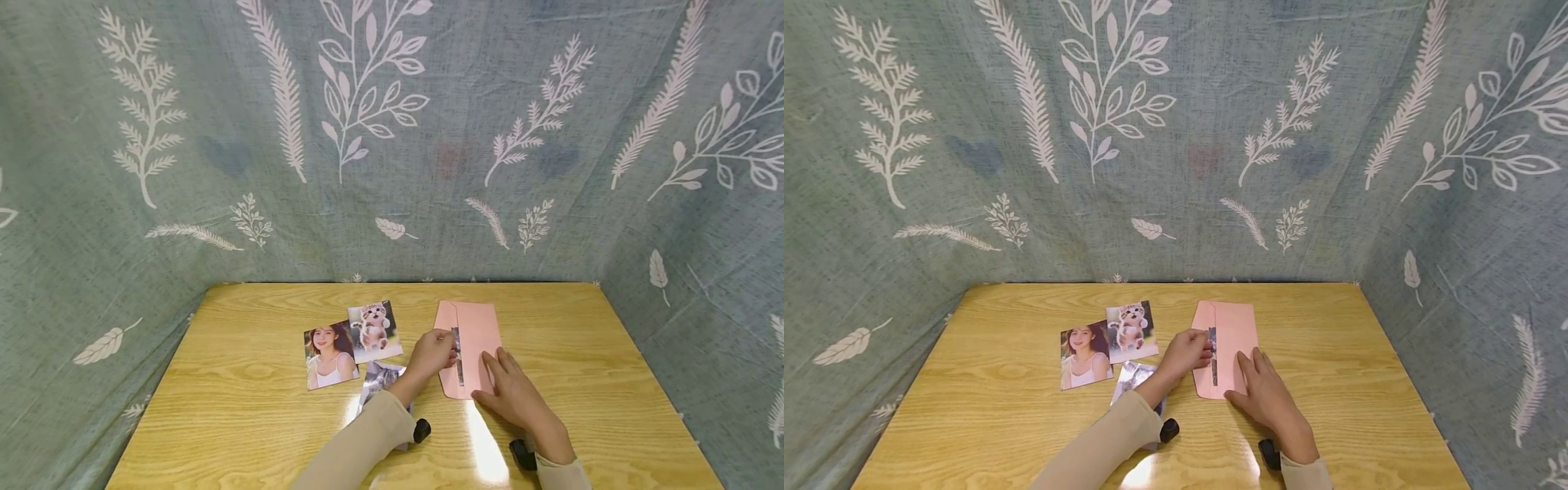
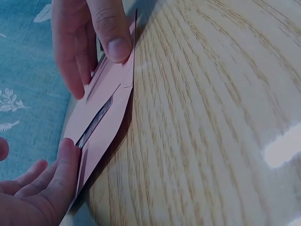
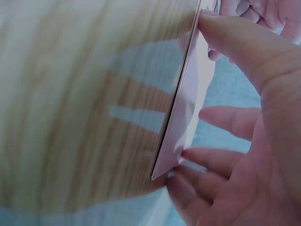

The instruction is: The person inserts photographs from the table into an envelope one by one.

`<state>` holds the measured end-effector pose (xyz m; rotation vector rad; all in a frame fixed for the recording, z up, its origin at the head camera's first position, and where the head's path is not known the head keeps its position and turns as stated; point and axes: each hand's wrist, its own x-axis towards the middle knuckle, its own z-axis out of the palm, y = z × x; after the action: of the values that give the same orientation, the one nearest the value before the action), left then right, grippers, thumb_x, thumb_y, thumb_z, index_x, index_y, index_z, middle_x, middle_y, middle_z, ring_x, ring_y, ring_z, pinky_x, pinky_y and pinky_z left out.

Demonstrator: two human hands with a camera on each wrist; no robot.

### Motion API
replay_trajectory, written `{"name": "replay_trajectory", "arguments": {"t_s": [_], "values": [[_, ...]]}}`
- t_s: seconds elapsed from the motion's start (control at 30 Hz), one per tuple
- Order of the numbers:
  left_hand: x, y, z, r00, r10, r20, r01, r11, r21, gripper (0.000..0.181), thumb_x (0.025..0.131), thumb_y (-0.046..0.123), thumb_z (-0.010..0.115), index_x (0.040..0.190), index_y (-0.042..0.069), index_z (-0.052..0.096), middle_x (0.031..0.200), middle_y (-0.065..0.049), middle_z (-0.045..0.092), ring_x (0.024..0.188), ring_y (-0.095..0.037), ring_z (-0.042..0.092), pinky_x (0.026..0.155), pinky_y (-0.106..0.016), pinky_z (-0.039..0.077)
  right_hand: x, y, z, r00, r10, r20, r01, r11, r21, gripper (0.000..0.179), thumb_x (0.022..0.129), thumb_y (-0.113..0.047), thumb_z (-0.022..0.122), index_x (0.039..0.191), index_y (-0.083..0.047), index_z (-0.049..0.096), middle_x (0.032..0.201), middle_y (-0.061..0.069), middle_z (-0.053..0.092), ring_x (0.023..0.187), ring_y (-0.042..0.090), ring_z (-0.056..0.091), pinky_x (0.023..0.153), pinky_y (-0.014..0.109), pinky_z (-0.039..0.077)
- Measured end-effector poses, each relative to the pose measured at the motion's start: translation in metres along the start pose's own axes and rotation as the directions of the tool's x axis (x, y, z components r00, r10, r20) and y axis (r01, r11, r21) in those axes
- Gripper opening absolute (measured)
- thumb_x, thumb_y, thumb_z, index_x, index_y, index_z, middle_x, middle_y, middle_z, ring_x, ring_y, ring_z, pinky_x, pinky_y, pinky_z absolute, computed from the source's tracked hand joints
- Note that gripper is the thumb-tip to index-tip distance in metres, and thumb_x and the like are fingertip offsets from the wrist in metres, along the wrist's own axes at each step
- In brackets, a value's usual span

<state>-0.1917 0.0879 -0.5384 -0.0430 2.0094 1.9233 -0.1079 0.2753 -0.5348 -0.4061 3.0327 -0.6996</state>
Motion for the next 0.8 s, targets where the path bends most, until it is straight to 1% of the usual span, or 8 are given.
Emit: {"name": "replay_trajectory", "arguments": {"t_s": [0.2, 0.4, 0.53, 0.6, 0.67, 0.77, 0.8], "values": [[-0.0005, 0.0003, -0.0015, 1.0, 0.006, -0.002, -0.006, 1.0, 0.008, 0.036, 0.103, 0.027, 0.053, 0.122, -0.002, 0.065, 0.094, -0.011, 0.067, 0.077, -0.018, 0.068, 0.067, -0.027, 0.06, 0.0027, -0.0027, -0.0003, 1.0, -0.029, 0.007, 0.029, 0.999, 0.041, 0.077, 0.085, -0.027, 0.082, 0.144, 0.007, 0.046, 0.145, 0.039, 0.037, 0.135, 0.053, 0.036, 0.105, 0.063, 0.038], [0.0001, -0.0003, -0.0019, 1.0, 0.009, -0.009, -0.009, 1.0, 0.004, 0.035, 0.103, 0.027, 0.053, 0.121, -0.001, 0.065, 0.093, -0.012, 0.067, 0.075, -0.018, 0.067, 0.067, -0.027, 0.06, 0.0044, -0.0017, 0.0015, 0.999, -0.027, 0.022, 0.026, 0.998, 0.055, 0.077, 0.086, -0.027, 0.082, 0.145, 0.007, 0.045, 0.147, 0.038, 0.035, 0.136, 0.052, 0.034, 0.106, 0.062, 0.037], [-0.0001, -0.0009, -0.0014, 1.0, 0.027, -0.002, -0.027, 1.0, 0.012, 0.033, 0.103, 0.027, 0.054, 0.12, 0.0, 0.065, 0.091, -0.012, 0.067, 0.075, -0.019, 0.068, 0.067, -0.029, 0.06, 0.0037, -0.0008, 0.0037, 0.999, -0.043, 0.007, 0.043, 0.996, 0.076, 0.077, 0.085, -0.026, 0.082, 0.144, 0.007, 0.045, 0.147, 0.038, 0.035, 0.136, 0.053, 0.034, 0.104, 0.062, 0.039], [-0.0001, -0.0012, -0.0011, 1.0, 0.031, -0.001, -0.031, 0.999, 0.011, 0.032, 0.103, 0.027, 0.054, 0.119, 0.001, 0.065, 0.091, -0.012, 0.067, 0.075, -0.019, 0.067, 0.068, -0.029, 0.06, 0.0032, 0.0014, 0.0064, 0.997, -0.074, -0.018, 0.075, 0.995, 0.063, 0.076, 0.085, -0.026, 0.082, 0.143, 0.008, 0.046, 0.144, 0.04, 0.037, 0.133, 0.054, 0.037, 0.101, 0.063, 0.041], [-0.0003, -0.0017, -0.0012, 1.0, 0.031, 0.002, -0.031, 0.999, 0.009, 0.031, 0.103, 0.026, 0.055, 0.119, 0.001, 0.064, 0.091, -0.013, 0.067, 0.076, -0.02, 0.067, 0.068, -0.03, 0.06, 0.0025, 0.0016, 0.007, 0.996, -0.086, -0.032, 0.088, 0.994, 0.063, 0.076, 0.085, -0.025, 0.083, 0.142, 0.008, 0.047, 0.143, 0.04, 0.037, 0.132, 0.055, 0.037, 0.1, 0.064, 0.042], [-0.0009, -0.0022, -0.0019, 1.0, 0.027, 0.008, -0.027, 1.0, -0.004, 0.031, 0.103, 0.025, 0.054, 0.12, 0.001, 0.064, 0.093, -0.013, 0.066, 0.077, -0.02, 0.067, 0.069, -0.03, 0.06, 0.0022, 0.0018, 0.0077, 0.995, -0.087, -0.039, 0.089, 0.994, 0.06, 0.074, 0.084, -0.024, 0.083, 0.141, 0.008, 0.048, 0.143, 0.04, 0.038, 0.132, 0.056, 0.037, 0.1, 0.065, 0.041], [-0.0015, -0.0019, -0.0025, 1.0, 0.027, 0.014, -0.027, 1.0, -0.005, 0.031, 0.103, 0.024, 0.054, 0.12, 0.0, 0.064, 0.094, -0.013, 0.066, 0.078, -0.02, 0.067, 0.07, -0.029, 0.06, 0.002, 0.0003, 0.0064, 0.997, -0.075, -0.035, 0.078, 0.994, 0.072, 0.074, 0.083, -0.024, 0.084, 0.141, 0.008, 0.049, 0.143, 0.04, 0.038, 0.133, 0.056, 0.036, 0.101, 0.065, 0.04]]}}
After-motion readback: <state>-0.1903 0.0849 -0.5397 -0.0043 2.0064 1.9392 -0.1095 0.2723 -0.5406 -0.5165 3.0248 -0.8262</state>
